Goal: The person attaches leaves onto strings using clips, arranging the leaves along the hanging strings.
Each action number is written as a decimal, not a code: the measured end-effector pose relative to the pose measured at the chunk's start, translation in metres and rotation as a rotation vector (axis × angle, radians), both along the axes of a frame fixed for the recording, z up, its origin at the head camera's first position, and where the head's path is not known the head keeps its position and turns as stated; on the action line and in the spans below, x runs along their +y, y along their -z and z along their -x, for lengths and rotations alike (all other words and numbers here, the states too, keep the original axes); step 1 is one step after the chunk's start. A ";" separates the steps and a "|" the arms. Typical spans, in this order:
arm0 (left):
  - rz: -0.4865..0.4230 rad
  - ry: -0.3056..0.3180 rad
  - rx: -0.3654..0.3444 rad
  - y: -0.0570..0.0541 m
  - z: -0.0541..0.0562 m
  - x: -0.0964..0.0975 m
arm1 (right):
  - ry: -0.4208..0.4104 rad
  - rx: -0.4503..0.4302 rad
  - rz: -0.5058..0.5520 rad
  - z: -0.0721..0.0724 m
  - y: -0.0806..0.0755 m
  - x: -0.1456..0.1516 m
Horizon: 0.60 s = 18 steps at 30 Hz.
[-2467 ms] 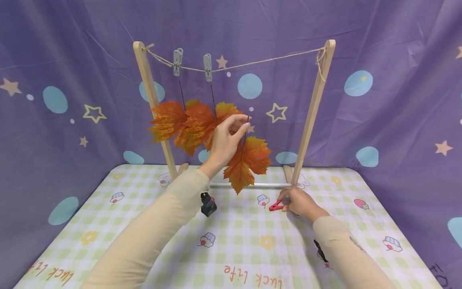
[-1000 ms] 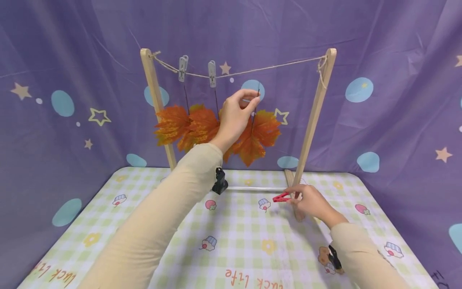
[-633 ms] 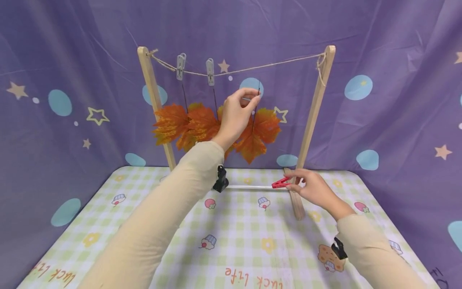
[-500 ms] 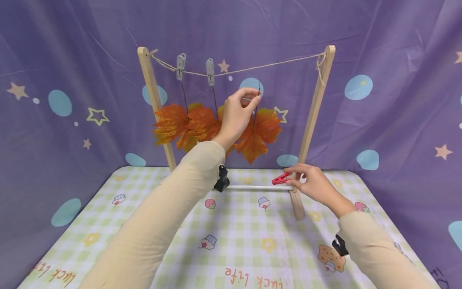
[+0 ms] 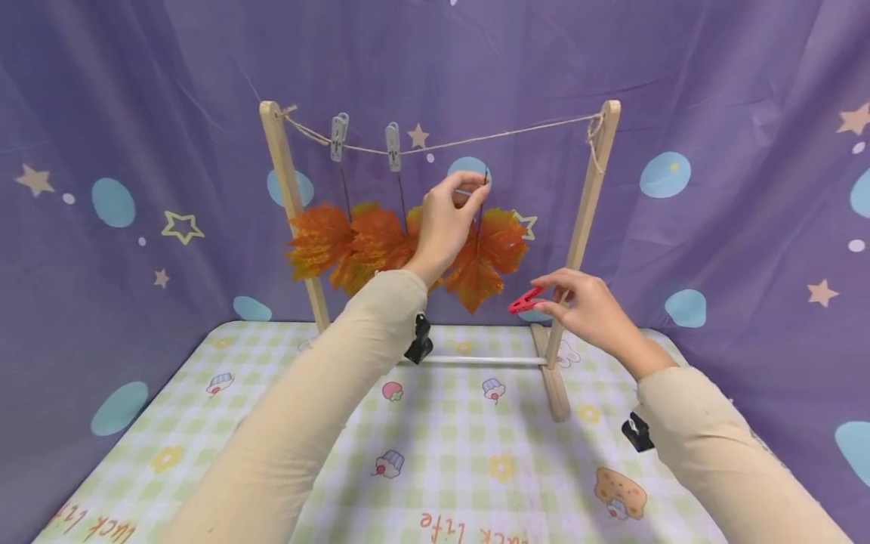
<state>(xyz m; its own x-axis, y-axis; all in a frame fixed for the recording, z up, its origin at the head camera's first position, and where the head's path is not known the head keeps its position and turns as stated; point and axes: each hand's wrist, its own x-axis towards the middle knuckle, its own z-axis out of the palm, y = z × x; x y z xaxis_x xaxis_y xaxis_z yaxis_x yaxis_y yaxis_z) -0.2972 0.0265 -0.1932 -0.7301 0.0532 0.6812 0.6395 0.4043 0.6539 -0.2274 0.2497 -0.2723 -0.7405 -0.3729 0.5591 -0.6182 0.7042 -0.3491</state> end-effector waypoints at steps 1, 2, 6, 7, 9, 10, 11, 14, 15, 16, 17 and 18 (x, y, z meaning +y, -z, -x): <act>0.000 -0.008 0.011 0.000 0.001 0.000 | 0.005 0.003 0.001 0.001 -0.005 -0.001; -0.001 -0.014 0.020 0.000 0.001 0.000 | 0.011 0.005 0.004 0.001 -0.010 -0.002; -0.007 -0.041 0.056 0.001 0.003 0.000 | 0.059 -0.026 0.029 0.001 -0.027 -0.004; -0.006 -0.051 0.061 0.001 0.004 0.000 | 0.066 -0.032 0.035 0.002 -0.031 -0.005; -0.010 -0.069 0.066 0.000 0.005 -0.001 | 0.072 -0.046 0.048 0.003 -0.039 -0.007; -0.009 -0.078 0.066 0.000 0.005 0.000 | 0.073 -0.046 0.050 0.004 -0.043 -0.008; -0.009 -0.085 0.061 0.000 0.005 0.000 | 0.077 -0.045 0.052 0.005 -0.046 -0.009; -0.008 -0.094 0.044 0.000 0.005 0.000 | 0.100 -0.043 0.074 0.009 -0.055 -0.011; -0.008 -0.094 0.040 0.000 0.005 0.000 | 0.112 -0.041 0.084 0.010 -0.058 -0.012; -0.012 -0.093 0.037 0.000 0.005 0.001 | 0.124 -0.039 0.094 0.012 -0.061 -0.013; -0.018 -0.092 0.032 0.000 0.005 0.001 | 0.134 -0.035 0.105 0.013 -0.064 -0.014; -0.021 -0.091 0.032 0.000 0.005 0.001 | 0.141 -0.029 0.114 0.014 -0.067 -0.014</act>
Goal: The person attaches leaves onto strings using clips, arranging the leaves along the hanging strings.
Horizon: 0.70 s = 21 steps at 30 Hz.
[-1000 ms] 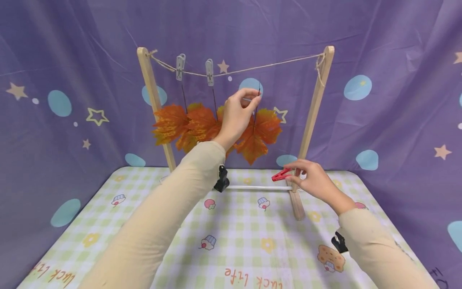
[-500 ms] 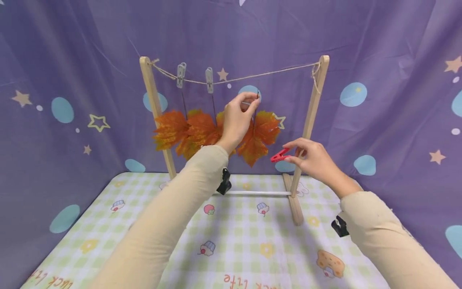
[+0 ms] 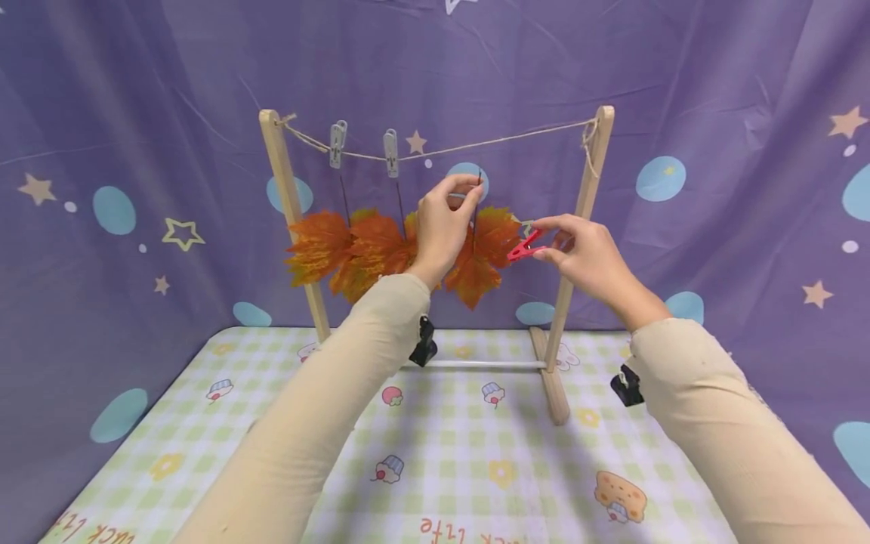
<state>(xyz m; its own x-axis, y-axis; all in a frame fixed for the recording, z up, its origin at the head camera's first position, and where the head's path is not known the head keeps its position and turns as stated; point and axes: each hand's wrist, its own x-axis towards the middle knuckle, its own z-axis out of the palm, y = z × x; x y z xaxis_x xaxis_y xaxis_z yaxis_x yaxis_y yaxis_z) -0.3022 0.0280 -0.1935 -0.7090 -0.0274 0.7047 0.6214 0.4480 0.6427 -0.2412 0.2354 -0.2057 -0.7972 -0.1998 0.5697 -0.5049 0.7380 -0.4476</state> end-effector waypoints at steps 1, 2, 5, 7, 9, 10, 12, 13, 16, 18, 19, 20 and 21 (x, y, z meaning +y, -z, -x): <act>-0.004 0.001 -0.003 0.000 0.000 0.000 | 0.005 0.012 0.006 0.002 -0.002 -0.001; -0.007 0.003 -0.006 0.000 0.000 0.000 | 0.007 0.022 0.015 0.003 -0.005 -0.001; -0.017 0.009 -0.015 -0.001 0.001 0.000 | 0.006 0.049 0.035 0.005 -0.011 -0.004; -0.016 0.013 -0.021 -0.001 0.000 0.000 | 0.002 0.061 0.049 0.006 -0.015 -0.006; -0.015 0.015 -0.021 -0.001 0.000 0.000 | -0.002 0.074 0.066 0.006 -0.018 -0.008; -0.013 0.016 -0.022 -0.001 0.000 0.000 | -0.002 0.081 0.075 0.007 -0.020 -0.009; -0.008 0.015 -0.024 -0.001 0.000 0.000 | 0.005 0.101 0.085 0.008 -0.024 -0.012; -0.007 0.017 -0.027 -0.001 0.000 0.000 | 0.012 0.110 0.089 0.009 -0.025 -0.013; -0.003 0.021 -0.038 0.001 0.000 0.001 | 0.042 0.140 0.105 0.010 -0.031 -0.018; -0.004 0.026 -0.045 0.001 0.000 0.001 | 0.061 0.172 0.123 0.011 -0.036 -0.021; -0.005 0.026 -0.047 0.001 0.000 0.001 | 0.068 0.187 0.135 0.012 -0.039 -0.023; -0.007 0.025 -0.046 0.001 0.000 0.001 | 0.074 0.205 0.147 0.013 -0.042 -0.025; -0.009 0.026 -0.043 0.000 0.000 0.001 | 0.079 0.222 0.160 0.014 -0.045 -0.027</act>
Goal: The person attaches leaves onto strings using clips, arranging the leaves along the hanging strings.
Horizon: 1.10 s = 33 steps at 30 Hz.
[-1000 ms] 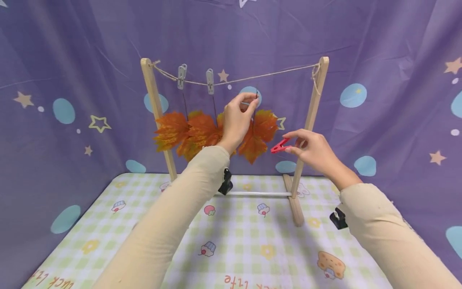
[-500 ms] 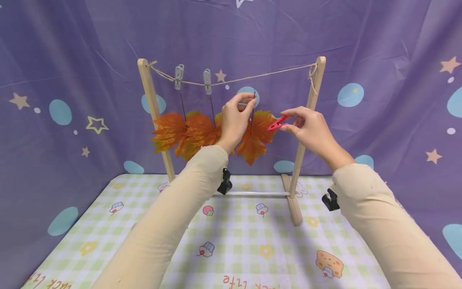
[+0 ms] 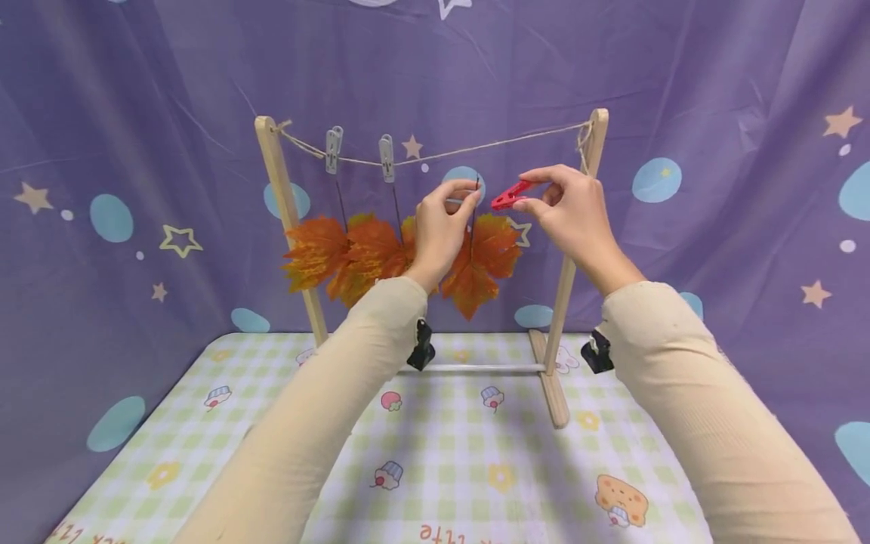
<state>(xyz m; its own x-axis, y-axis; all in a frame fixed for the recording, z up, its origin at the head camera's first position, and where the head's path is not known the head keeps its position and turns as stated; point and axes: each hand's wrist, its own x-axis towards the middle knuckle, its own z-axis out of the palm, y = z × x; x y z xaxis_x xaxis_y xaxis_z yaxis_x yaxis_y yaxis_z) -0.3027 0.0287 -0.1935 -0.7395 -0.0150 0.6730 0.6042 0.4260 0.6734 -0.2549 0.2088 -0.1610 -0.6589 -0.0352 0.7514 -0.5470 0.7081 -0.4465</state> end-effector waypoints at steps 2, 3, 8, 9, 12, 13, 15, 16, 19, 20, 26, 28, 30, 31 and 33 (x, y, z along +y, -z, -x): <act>-0.012 0.002 0.004 -0.002 0.000 0.000 | 0.006 0.029 0.025 0.002 -0.006 -0.003; -0.016 0.002 0.007 -0.003 0.001 0.000 | 0.008 0.040 0.036 0.003 -0.009 -0.004; -0.030 0.017 -0.007 -0.006 0.001 -0.001 | 0.019 0.100 0.085 0.008 -0.020 -0.007; -0.031 0.020 -0.011 -0.006 0.001 -0.001 | 0.022 0.110 0.092 0.008 -0.021 -0.008; -0.031 0.027 -0.019 -0.006 0.002 -0.002 | 0.026 0.130 0.115 0.010 -0.026 -0.010; -0.028 0.026 -0.017 -0.005 0.002 -0.003 | 0.025 0.135 0.125 0.010 -0.027 -0.011; -0.023 0.022 -0.014 -0.005 0.002 -0.004 | 0.019 0.144 0.144 0.012 -0.030 -0.014; -0.021 0.021 -0.016 -0.004 0.002 -0.004 | 0.016 0.148 0.151 0.013 -0.031 -0.016; -0.013 0.011 -0.022 -0.002 0.001 -0.006 | 0.006 0.156 0.160 0.016 -0.035 -0.020; -0.009 0.005 -0.026 -0.001 0.001 -0.006 | 0.006 0.163 0.155 0.017 -0.036 -0.022; 0.007 0.008 -0.037 0.003 0.001 -0.003 | 0.059 0.216 0.088 0.022 -0.050 -0.023; 0.006 0.018 -0.037 0.003 0.002 -0.002 | 0.079 0.221 0.071 0.023 -0.055 -0.022; 0.007 0.018 -0.036 0.001 0.002 0.000 | 0.086 0.219 0.064 0.024 -0.059 -0.021; 0.007 0.019 -0.036 0.001 0.003 0.000 | 0.091 0.218 0.056 0.025 -0.060 -0.021; 0.006 0.020 -0.039 0.001 0.003 0.001 | 0.093 0.212 0.048 0.025 -0.063 -0.020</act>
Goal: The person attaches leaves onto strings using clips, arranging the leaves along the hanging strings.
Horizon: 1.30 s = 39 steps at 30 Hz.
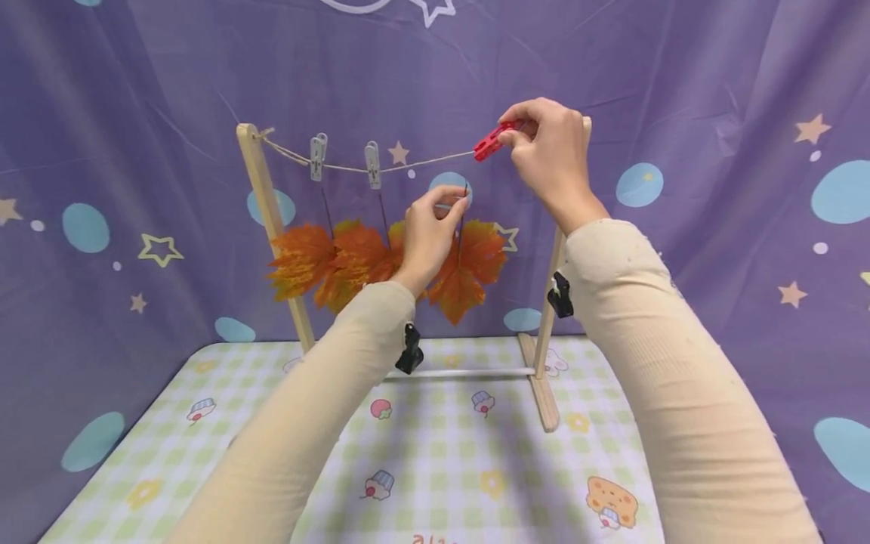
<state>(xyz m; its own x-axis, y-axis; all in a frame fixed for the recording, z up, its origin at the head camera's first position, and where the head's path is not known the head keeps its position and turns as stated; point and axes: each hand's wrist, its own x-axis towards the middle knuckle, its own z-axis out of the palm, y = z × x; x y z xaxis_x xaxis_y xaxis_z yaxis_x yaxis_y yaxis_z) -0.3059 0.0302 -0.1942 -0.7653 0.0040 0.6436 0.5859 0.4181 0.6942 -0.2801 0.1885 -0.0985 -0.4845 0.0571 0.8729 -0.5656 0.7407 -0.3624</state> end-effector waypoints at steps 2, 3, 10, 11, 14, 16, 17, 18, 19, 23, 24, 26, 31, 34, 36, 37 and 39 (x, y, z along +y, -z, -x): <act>0.006 -0.003 0.001 0.000 0.000 0.000 | -0.001 -0.003 -0.005 0.000 -0.002 -0.001; 0.009 -0.001 0.002 -0.001 0.000 0.000 | 0.003 -0.005 -0.007 0.000 -0.003 -0.001; 0.012 0.003 -0.001 -0.002 0.000 0.002 | 0.094 -0.137 -0.060 0.001 -0.011 -0.005; 0.014 0.004 -0.005 -0.003 -0.001 0.002 | 0.106 -0.164 -0.076 0.001 -0.012 -0.005; 0.023 0.007 -0.010 -0.005 -0.002 0.002 | 0.113 -0.228 -0.134 0.000 -0.017 -0.003; 0.029 0.008 -0.012 -0.008 -0.002 0.003 | 0.112 -0.260 -0.172 0.000 -0.021 0.000; 0.033 0.008 -0.012 -0.009 -0.002 0.004 | 0.112 -0.271 -0.188 0.000 -0.022 0.001; 0.037 0.009 -0.011 -0.010 -0.002 0.004 | 0.110 -0.282 -0.202 -0.001 -0.024 0.002; 0.040 0.012 -0.011 -0.010 -0.002 0.005 | 0.108 -0.288 -0.212 -0.001 -0.024 0.003; 0.049 0.034 -0.009 -0.012 -0.001 0.007 | 0.087 -0.281 -0.255 -0.001 -0.025 0.004; 0.047 0.038 -0.006 -0.013 -0.001 0.007 | 0.075 -0.275 -0.271 -0.001 -0.026 0.004; 0.040 0.041 -0.001 -0.013 -0.001 0.007 | 0.052 -0.275 -0.302 0.000 -0.026 0.002; 0.029 0.036 -0.018 -0.007 0.000 0.006 | 0.017 -0.312 -0.370 0.000 -0.025 -0.003; 0.031 0.034 -0.026 -0.004 -0.001 0.007 | 0.014 -0.326 -0.419 -0.001 -0.025 -0.004; 0.034 0.028 -0.020 -0.003 -0.002 0.008 | 0.011 -0.327 -0.454 -0.002 -0.025 -0.004; 0.034 0.027 -0.020 -0.002 -0.002 0.008 | 0.010 -0.323 -0.470 -0.003 -0.026 -0.004; 0.034 0.023 -0.009 -0.003 -0.002 0.008 | 0.006 -0.323 -0.495 -0.004 -0.029 -0.004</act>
